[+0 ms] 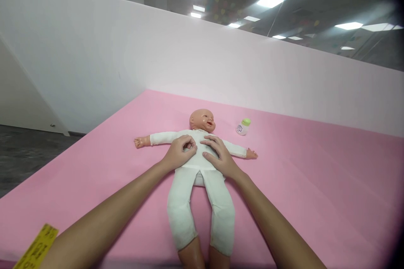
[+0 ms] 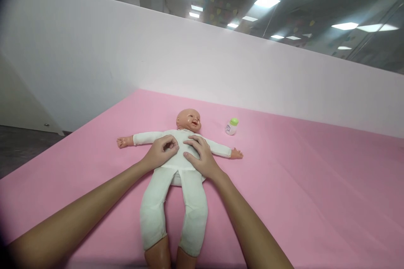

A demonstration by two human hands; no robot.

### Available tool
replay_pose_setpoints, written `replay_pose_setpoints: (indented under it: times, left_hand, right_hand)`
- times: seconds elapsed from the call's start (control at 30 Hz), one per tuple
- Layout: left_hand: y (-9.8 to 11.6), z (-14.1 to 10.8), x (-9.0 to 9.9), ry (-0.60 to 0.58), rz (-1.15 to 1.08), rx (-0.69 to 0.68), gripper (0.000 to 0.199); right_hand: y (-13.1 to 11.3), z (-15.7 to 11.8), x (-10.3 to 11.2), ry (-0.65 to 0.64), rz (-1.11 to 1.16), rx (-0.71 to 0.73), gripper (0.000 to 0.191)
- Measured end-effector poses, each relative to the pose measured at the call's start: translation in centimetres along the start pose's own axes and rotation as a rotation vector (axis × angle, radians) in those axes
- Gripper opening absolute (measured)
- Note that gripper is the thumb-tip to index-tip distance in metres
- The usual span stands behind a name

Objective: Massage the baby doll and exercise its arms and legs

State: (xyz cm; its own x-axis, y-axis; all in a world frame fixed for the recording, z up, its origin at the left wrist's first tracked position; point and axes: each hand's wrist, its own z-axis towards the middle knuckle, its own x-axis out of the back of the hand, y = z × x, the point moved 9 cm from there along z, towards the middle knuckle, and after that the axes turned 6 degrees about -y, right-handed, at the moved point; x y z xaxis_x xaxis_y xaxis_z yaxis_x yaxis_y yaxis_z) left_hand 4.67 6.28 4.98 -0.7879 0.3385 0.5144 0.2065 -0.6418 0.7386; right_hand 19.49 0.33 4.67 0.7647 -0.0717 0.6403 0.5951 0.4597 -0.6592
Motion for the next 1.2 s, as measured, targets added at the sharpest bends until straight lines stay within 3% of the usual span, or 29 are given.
replay_pose_setpoints:
  times: [0.2, 0.33, 0.5, 0.6, 0.77, 0.93, 1.2]
  left_hand:
    - [0.7, -0.1, 0.1, -0.008, 0.016, -0.049, 0.005]
    - [0.8, -0.2, 0.1, -0.016, 0.062, -0.083, 0.018]
    - [-0.2, -0.2, -0.4, -0.026, 0.142, -0.078, 0.041]
    - [-0.5, -0.2, -0.6, -0.04, 0.15, -0.059, 0.042]
    - [0.0, -0.1, -0.2, -0.026, 0.138, -0.06, 0.028]
    - [-0.1, -0.1, -0.1, -0.009, 0.133, -0.047, 0.009]
    - [-0.3, 0.0, -0.2, -0.01, 0.146, -0.021, 0.01]
  right_hand:
    - [0.0, 0.1, 0.0, -0.007, 0.01, 0.001, 0.035]
    - [0.0, 0.1, -0.1, -0.023, 0.013, -0.021, 0.036]
    - [0.5, -0.1, -0.3, -0.066, 0.011, -0.104, 0.068]
    - [0.8, 0.0, -0.3, -0.066, 0.004, -0.118, 0.076]
    - [1.0, 0.2, 0.2, -0.007, 0.016, -0.099, 0.067]
    - [0.8, 0.3, 0.8, 0.066, 0.01, -0.071, 0.043]
    - [0.6, 0.2, 0.9, 0.112, 0.011, -0.041, 0.033]
